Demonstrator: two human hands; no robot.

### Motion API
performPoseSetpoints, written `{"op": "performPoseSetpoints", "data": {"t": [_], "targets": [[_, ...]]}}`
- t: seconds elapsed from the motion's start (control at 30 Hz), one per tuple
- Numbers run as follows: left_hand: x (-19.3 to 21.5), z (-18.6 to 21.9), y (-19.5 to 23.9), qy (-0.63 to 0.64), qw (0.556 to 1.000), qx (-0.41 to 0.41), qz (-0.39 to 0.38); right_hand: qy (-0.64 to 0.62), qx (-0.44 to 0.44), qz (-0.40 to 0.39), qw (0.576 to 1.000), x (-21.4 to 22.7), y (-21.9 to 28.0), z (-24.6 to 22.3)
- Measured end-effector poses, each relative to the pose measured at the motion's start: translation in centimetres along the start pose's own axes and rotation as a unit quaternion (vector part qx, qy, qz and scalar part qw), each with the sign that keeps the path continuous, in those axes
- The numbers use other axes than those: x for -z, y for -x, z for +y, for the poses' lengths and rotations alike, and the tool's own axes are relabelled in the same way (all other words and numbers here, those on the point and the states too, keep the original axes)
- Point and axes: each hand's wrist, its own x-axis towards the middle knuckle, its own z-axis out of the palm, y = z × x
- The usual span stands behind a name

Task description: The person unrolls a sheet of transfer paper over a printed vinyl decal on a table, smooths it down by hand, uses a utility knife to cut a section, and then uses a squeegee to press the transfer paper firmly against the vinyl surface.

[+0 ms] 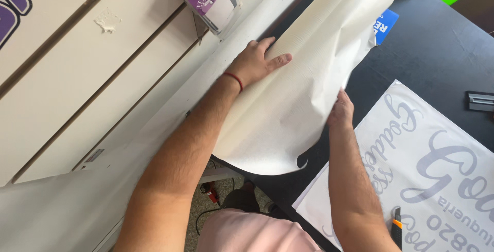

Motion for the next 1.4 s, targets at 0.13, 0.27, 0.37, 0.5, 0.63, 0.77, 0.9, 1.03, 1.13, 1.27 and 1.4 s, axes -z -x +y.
{"op": "performPoseSetpoints", "data": {"t": [0.13,0.27,0.37,0.5,0.63,0.77,0.9,1.03,1.13,1.27,1.4], "targets": [[-3.9,0.0,4.9,-0.231,0.947,-0.131,0.182,0.025,0.142,0.052,0.988,4.9,3.4,-3.2],[-5.2,1.6,10.2,-0.378,0.888,-0.118,0.233,0.012,0.226,0.074,0.971,6.3,7.8,-7.5],[-5.0,2.6,10.7,-0.391,0.889,-0.100,0.216,-0.018,0.212,0.046,0.976,2.1,14.3,-10.8],[-5.2,2.8,10.6,-0.403,0.885,-0.094,0.214,0.030,0.067,-0.049,0.996,4.4,13.5,-7.2],[-5.1,2.0,9.7,-0.356,0.908,-0.091,0.201,-0.039,0.051,-0.062,0.996,1.4,17.5,-7.7],[-5.0,1.0,8.6,-0.315,0.926,-0.090,0.187,-0.032,-0.003,-0.170,0.985,3.0,19.8,-2.4],[-5.1,0.0,7.6,-0.256,0.950,-0.084,0.155,0.035,0.005,-0.148,0.988,7.9,19.8,-0.9],[-4.7,-0.6,6.8,-0.230,0.959,-0.086,0.139,0.018,0.029,-0.134,0.990,9.4,20.4,-0.2],[-3.8,-0.6,6.5,-0.200,0.971,-0.070,0.107,0.049,0.008,-0.123,0.991,10.7,18.0,2.2],[-1.2,-0.2,6.7,-0.074,0.996,-0.029,0.028,0.045,0.011,-0.127,0.991,8.6,16.5,4.4],[1.2,-0.1,7.0,0.078,0.993,0.043,-0.077,0.044,0.019,-0.141,0.989,1.4,20.9,1.8]]}}
